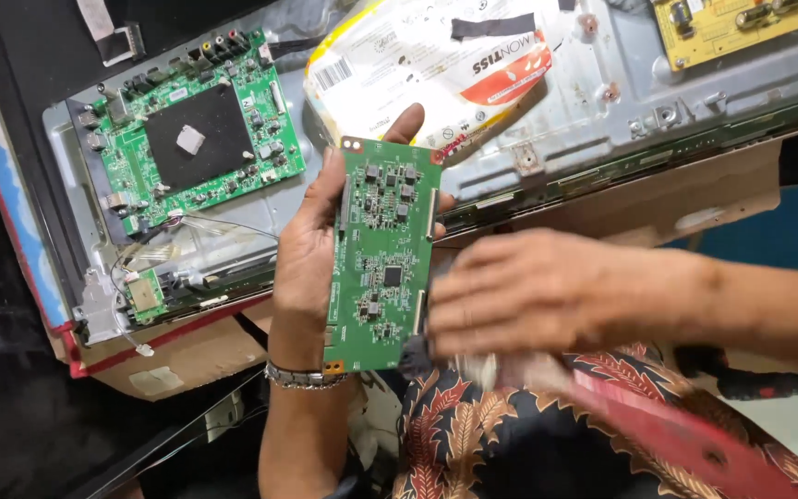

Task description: The person holds a green circuit board and brushes it with a red-handled brush. They briefly pour a liquid from a small can onto the board, then continue brushing both sides of the board. The person flips the board over to clean the other side and finishes by brushing the edges.

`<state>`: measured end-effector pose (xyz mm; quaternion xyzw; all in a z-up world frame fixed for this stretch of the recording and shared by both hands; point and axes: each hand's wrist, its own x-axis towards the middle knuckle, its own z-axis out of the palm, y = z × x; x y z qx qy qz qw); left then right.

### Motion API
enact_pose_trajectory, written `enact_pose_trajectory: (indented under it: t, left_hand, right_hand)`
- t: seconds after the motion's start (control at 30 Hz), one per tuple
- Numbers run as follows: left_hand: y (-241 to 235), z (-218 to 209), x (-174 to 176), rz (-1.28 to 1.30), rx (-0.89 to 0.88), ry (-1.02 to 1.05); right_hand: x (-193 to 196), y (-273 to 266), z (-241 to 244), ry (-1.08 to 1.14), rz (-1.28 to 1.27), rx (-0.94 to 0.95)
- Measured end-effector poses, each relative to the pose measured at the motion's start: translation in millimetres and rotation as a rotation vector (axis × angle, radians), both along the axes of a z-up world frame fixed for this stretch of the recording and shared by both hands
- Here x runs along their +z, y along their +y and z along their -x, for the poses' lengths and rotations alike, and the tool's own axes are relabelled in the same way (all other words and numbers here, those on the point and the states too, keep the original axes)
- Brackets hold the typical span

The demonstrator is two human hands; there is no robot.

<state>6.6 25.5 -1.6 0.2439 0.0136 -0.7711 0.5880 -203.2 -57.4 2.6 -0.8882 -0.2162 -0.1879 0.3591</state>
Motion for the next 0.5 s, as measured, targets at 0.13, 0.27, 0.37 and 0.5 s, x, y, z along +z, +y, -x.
enact_pose_trajectory:
  t: [0.13,0.27,0.37,0.5]
  left_hand:
    - [10,-12,3,0.093,0.018,0.26]
    - [4,-15,-1,0.132,0.164,-0.02]
    - [-1,-18,-2,0.073,0.205,-0.055]
    - [-7,-18,-4,0.016,0.223,-0.097]
  right_hand:
    - [-6,-36,21,-0.077,-0.024,-0.507]
    - [5,-13,48,-0.067,-0.363,-0.841]
    - [-33,11,67,0.109,-0.53,-1.128]
    - [-38,21,57,0.135,-0.712,-1.144]
